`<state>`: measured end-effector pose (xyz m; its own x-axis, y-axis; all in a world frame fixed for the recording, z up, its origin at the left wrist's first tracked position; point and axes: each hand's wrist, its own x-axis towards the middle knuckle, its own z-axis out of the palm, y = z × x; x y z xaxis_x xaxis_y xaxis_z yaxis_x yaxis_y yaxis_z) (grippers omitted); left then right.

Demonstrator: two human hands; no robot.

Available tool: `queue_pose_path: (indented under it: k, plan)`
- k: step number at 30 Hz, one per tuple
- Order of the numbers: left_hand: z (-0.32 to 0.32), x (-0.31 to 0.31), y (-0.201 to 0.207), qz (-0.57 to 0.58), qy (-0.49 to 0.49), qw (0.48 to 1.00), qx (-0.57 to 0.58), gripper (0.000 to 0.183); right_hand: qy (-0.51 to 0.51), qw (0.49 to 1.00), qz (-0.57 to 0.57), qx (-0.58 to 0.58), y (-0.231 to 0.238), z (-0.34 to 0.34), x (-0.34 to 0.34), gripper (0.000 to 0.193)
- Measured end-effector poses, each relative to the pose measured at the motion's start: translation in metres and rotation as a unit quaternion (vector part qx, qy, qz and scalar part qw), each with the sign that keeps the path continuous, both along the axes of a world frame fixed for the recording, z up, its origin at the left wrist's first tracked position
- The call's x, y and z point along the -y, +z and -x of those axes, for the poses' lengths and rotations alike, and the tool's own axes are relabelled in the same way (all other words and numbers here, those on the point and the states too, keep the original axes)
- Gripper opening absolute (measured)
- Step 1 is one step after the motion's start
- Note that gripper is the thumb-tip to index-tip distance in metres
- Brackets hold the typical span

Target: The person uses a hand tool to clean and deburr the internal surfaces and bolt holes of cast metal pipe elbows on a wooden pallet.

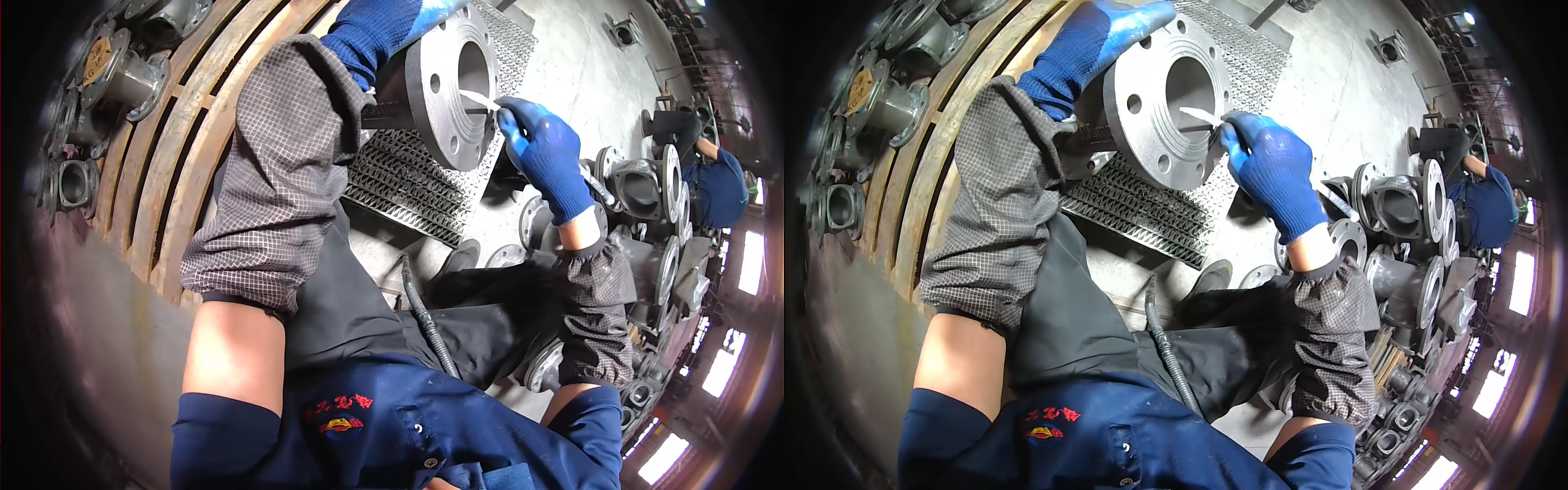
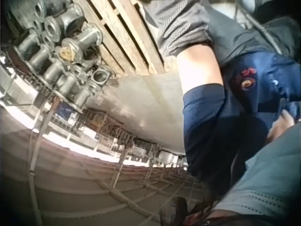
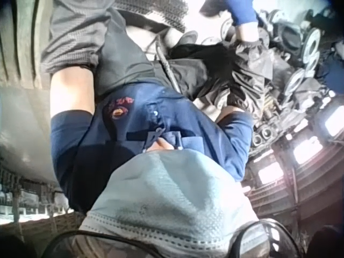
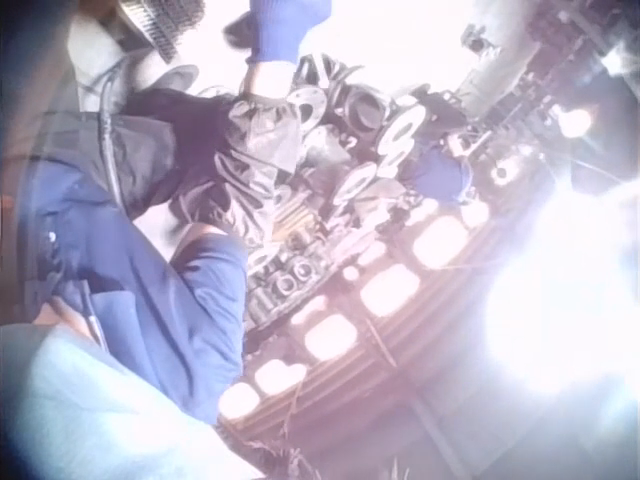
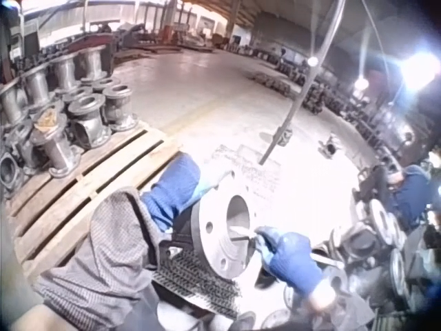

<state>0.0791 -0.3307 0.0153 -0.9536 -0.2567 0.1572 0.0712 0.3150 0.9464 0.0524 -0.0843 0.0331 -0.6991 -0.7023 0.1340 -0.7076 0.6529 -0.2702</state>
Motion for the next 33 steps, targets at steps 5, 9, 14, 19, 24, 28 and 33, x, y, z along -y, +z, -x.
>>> queue_pose_path:
  k: [5,9,14,19,24,28,33]
  plan:
    - [0.005,-0.004,0.003,-0.008,-0.016,1.000,-0.008,0.041,-0.052,0.989,-0.137,0.001,0.016,0.034,0.022,0.024]
    - [0.001,0.000,0.000,-0.013,-0.021,1.000,-0.008,0.038,0.042,0.982,-0.156,-0.097,0.005,0.030,0.016,0.020]
    - [0.007,-0.001,0.005,-0.029,-0.033,0.999,-0.017,0.035,0.101,0.977,-0.121,-0.145,0.014,0.033,0.025,0.017]
    - [0.009,0.000,0.003,-0.040,-0.046,0.998,-0.021,0.033,0.147,0.950,-0.182,-0.207,0.005,0.018,0.014,0.012]
    - [0.012,0.001,0.004,-0.042,-0.057,0.997,-0.027,0.030,0.128,0.957,-0.208,-0.154,0.012,0.033,0.028,0.014]
    - [0.012,-0.001,0.006,-0.044,-0.068,0.996,-0.032,0.028,0.115,0.957,-0.234,-0.124,0.020,0.031,0.028,0.014]
    - [0.019,0.004,0.007,-0.032,-0.074,0.996,-0.034,0.026,0.117,0.972,-0.202,-0.023,0.019,0.026,0.027,0.017]
